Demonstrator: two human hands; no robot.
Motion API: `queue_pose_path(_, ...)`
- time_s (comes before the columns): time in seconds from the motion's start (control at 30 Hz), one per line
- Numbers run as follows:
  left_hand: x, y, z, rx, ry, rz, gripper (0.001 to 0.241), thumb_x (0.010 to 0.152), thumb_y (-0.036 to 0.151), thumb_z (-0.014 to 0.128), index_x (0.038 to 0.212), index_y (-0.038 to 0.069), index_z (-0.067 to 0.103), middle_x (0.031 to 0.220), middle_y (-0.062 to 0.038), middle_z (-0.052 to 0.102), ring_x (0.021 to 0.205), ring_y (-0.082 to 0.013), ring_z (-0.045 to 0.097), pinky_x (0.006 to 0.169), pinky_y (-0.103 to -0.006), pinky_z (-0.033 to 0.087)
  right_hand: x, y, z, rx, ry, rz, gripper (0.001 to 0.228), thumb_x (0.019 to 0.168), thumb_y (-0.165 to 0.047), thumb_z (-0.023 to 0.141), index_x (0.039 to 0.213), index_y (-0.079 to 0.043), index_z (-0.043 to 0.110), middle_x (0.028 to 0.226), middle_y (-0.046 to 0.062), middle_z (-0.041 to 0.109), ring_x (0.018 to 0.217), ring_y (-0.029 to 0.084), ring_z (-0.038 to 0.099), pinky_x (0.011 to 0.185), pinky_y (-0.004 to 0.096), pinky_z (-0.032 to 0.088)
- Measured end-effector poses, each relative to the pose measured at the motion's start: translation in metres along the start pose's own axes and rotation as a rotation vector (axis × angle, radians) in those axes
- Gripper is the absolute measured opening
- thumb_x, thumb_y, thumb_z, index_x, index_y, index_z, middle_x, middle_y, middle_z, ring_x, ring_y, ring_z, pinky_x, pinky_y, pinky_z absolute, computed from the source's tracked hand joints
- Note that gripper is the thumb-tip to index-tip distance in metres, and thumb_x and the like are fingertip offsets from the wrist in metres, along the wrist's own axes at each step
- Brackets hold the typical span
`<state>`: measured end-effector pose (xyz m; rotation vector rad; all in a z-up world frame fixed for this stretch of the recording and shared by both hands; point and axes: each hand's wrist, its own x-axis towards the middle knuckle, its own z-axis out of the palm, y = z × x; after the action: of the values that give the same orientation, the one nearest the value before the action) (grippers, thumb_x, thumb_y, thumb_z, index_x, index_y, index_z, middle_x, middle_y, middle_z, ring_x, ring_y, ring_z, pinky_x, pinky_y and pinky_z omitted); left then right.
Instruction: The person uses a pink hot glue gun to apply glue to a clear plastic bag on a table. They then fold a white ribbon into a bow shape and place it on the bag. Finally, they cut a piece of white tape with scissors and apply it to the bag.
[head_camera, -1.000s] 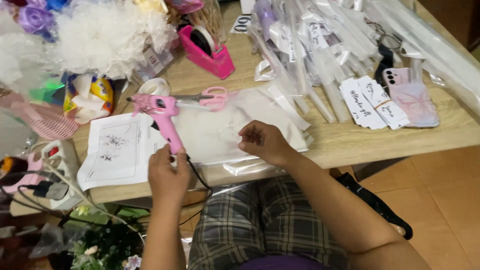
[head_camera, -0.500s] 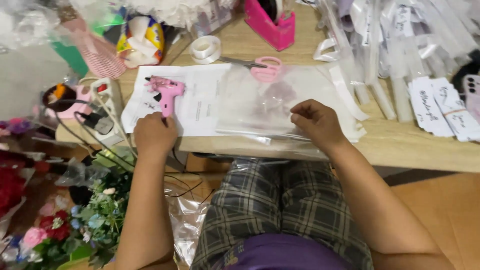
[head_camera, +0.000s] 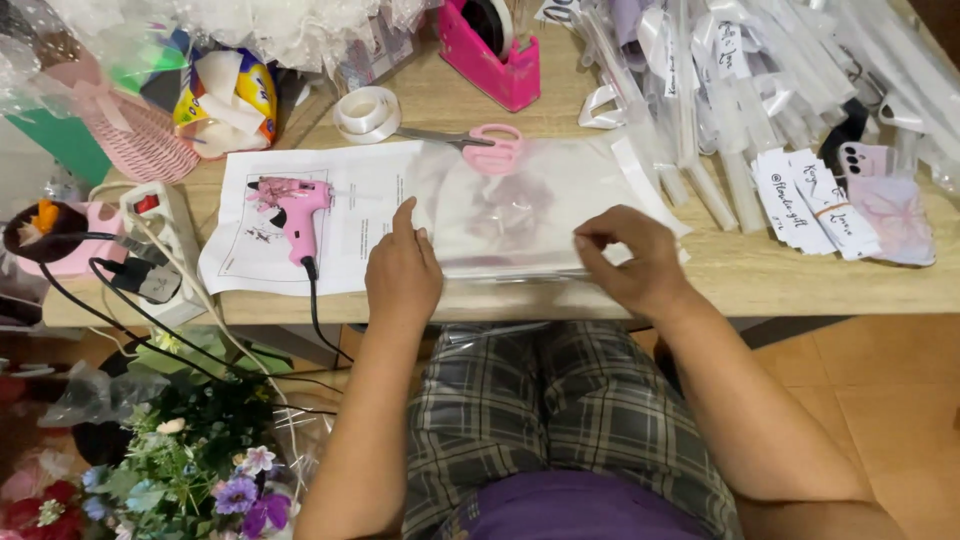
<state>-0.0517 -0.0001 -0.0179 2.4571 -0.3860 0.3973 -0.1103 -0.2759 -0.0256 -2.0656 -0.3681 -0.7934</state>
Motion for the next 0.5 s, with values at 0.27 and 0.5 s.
queue_pose_path(0.27, 0.005, -0.043, 0.045, 0.14, 0.145, 0.174, 0.045, 0.102, 0.009, 0.053, 0.147, 0.005, 0.048, 0.063, -0.006, 0.054, 0.056, -0.0291, 0.05, 0.066, -0.0433, 0.044, 0.018, 0.051, -0.107, -0.829, -0.693, 0.331, 0.069, 0.078, -0.013, 0.072, 0.144, -0.023, 0.056, 0.153, 0.009, 0.046, 0.14, 0.035, 0.035, 0.113, 0.052, 0.03)
queue_pose_path(0.5, 0.004, -0.042, 0.045, 0.243, 0.184, 0.209, 0.05, 0.1, 0.009, 0.056, 0.148, 0.006, 0.047, 0.061, -0.006, 0.055, 0.054, -0.0302, 0.051, 0.067, -0.0448, 0.045, 0.006, 0.099, -0.111, -0.772, -0.57, 0.063, 0.03, 0.093, -0.012, 0.071, 0.122, -0.017, 0.077, 0.12, 0.003, 0.07, 0.108, 0.034, 0.058, 0.085, 0.045, 0.051)
